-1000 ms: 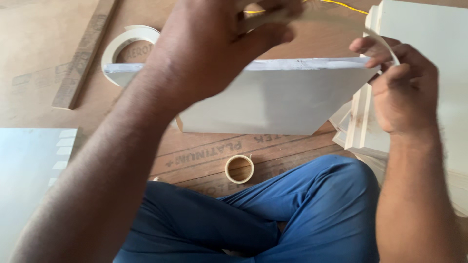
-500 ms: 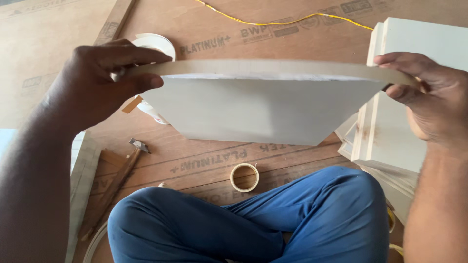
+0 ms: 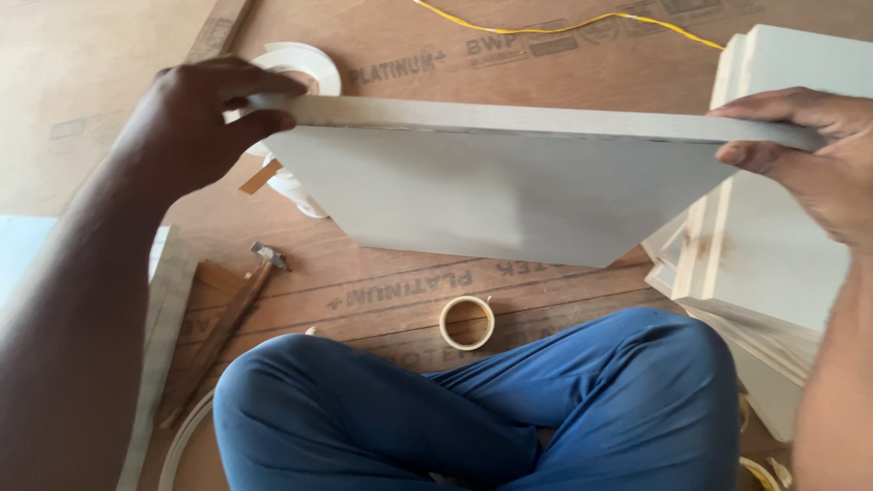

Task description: The person sits on the floor and applies adhesive to the edge of a white panel using a small stick. They then press a thin strip onto the glued edge and smooth it down. Finally, they apply pieces of masking tape along the edge of the panel.

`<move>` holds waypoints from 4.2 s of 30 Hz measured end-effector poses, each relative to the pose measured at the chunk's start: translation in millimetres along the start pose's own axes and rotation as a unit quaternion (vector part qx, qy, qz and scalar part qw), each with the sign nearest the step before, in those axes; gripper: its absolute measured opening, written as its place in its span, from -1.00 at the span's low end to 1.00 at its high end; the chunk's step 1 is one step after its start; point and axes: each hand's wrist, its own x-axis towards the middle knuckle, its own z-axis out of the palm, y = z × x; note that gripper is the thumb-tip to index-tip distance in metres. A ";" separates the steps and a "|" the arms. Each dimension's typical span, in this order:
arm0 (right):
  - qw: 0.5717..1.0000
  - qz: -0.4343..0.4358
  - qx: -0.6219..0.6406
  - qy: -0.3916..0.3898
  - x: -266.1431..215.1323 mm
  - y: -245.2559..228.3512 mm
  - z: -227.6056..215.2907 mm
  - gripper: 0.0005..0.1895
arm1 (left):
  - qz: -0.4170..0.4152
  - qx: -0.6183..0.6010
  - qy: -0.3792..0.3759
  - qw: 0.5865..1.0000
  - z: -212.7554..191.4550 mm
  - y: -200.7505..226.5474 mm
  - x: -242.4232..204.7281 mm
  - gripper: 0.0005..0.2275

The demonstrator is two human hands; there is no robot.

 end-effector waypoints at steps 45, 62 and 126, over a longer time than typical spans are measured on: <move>0.998 0.040 0.025 -0.051 -3.9 32.4 -8.5 -0.65 | -0.016 0.183 -0.086 0.979 -8.4 -17.6 0.9 -0.76; 0.992 0.054 0.107 -0.027 -10.9 26.3 2.1 -0.54 | 0.050 0.127 -0.014 0.991 12.0 -34.0 -18.3 -0.69; 0.899 -0.067 -0.424 0.079 -64.9 -47.2 71.0 -0.17 | 0.077 -0.033 0.142 0.986 147.4 161.6 33.1 -0.82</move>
